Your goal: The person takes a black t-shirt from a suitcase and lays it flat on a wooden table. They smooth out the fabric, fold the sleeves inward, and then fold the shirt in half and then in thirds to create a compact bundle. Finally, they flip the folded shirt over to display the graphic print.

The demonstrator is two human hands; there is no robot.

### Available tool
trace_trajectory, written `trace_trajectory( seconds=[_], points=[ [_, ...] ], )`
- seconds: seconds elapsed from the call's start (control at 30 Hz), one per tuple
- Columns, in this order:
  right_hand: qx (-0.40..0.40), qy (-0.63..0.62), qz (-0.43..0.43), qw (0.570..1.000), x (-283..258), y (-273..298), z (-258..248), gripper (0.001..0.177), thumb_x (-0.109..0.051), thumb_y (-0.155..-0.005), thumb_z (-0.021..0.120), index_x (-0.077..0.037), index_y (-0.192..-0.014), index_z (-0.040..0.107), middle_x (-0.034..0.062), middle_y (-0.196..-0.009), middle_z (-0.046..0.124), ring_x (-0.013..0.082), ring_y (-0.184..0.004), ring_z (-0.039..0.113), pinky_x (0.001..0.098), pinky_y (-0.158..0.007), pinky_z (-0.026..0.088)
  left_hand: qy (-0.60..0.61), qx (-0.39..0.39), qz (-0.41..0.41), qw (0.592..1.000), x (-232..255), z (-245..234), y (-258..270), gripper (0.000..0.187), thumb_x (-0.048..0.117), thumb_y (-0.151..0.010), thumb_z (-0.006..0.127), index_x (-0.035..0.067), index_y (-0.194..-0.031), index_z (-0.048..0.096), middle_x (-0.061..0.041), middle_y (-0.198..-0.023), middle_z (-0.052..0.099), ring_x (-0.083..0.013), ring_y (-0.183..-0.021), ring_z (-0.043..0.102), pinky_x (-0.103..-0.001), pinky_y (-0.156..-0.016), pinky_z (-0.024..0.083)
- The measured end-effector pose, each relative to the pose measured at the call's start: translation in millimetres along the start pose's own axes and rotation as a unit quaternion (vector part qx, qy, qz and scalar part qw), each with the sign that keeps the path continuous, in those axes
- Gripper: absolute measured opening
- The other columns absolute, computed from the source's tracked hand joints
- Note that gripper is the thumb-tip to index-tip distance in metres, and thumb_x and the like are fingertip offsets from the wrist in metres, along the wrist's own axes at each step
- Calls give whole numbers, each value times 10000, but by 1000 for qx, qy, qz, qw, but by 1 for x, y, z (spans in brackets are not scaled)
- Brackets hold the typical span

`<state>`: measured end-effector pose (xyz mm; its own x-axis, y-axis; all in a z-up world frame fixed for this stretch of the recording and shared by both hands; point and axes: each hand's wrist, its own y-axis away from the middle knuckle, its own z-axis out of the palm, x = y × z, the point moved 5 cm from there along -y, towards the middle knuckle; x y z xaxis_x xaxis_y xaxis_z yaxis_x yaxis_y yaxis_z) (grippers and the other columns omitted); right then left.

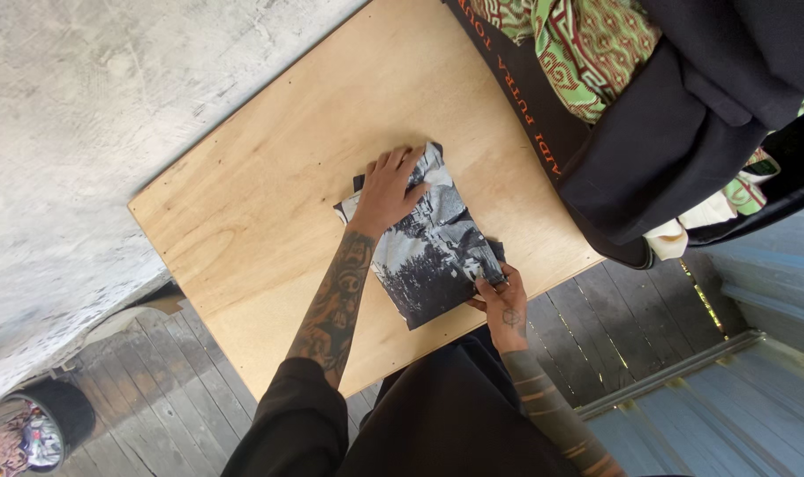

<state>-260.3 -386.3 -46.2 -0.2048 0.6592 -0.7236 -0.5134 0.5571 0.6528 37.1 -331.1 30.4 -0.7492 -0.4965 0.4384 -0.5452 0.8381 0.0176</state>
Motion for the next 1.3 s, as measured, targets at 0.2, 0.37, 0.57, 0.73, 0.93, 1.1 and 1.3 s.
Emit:
trace_trajectory(
  seconds=[0.2, 0.37, 0.57, 0.73, 0.93, 1.1, 1.3],
  points=[
    [14, 364, -93, 926, -74, 15, 5, 638, -129, -896, 683, -29, -1454, 391, 161, -958, 674, 272, -827, 690, 430, -739, 580, -28, 128, -22, 991, -14, 0, 24, 660, 382, -1006, 684, 46, -1520, 443, -152, -1514, 495, -326, -1370, 472, -521, -1168, 328],
    [-14, 532, -424, 733, -123, 20, 65, 662, -225, -957, 704, -6, -1500, 396, 230, -1291, 566, 379, -1222, 545, 528, -1050, 434, 32, 310, -189, 931, -9, -29, 107, 617, 299, -1044, 642, -17, -1524, 417, -252, -1541, 469, -392, -1449, 421, -512, -1208, 314],
    [-114, 533, -363, 756, -120, -65, 134, 910, -349, -906, 742, 57, -1555, 250, 306, -1516, 397, 453, -1401, 376, 566, -1115, 330, 342, 309, -411, 786, -34, 9, 168, 823, 364, -910, 709, -67, -1499, 328, -266, -1375, 536, -331, -1181, 604, -439, -918, 538],
    [-198, 491, -342, 776, -112, -97, 160, 915, -331, -927, 652, 44, -1615, 180, 311, -1554, 367, 465, -1425, 364, 563, -1178, 325, 362, 304, -437, 765, -44, 44, 159, 796, 337, -873, 776, -90, -1444, 422, -233, -1209, 676, -262, -1027, 704, -357, -852, 577],
    [-159, 585, -406, 684, -59, -47, 150, 769, -382, -998, 526, 7, -1603, 254, 338, -1614, 263, 503, -1495, 258, 599, -1207, 180, 530, 270, -432, 678, -37, 48, 150, 512, 269, -856, 769, -100, -1194, 660, -178, -1040, 764, -221, -904, 720, -345, -801, 575],
    [-246, 395, -301, 832, 1, -59, 137, 625, -418, -1127, 321, 8, -1584, 320, 237, -1652, 307, 377, -1536, 269, 517, -1229, 166, 457, 298, -327, 771, 20, -16, 130, 395, 203, -904, 721, -44, -1209, 676, -187, -1045, 778, -232, -927, 743, -352, -825, 576],
    [-439, -220, 86, 867, 31, -64, 127, 525, -453, -1157, 365, -121, -1563, 396, 105, -1418, 537, 272, -1310, 502, 409, -1100, 399, 146, 305, -224, 914, 110, -98, 137, 476, 177, -858, 702, 15, -1303, 650, -157, -1018, 665, -367, -940, 658, -465, -794, 532]
  ],
)
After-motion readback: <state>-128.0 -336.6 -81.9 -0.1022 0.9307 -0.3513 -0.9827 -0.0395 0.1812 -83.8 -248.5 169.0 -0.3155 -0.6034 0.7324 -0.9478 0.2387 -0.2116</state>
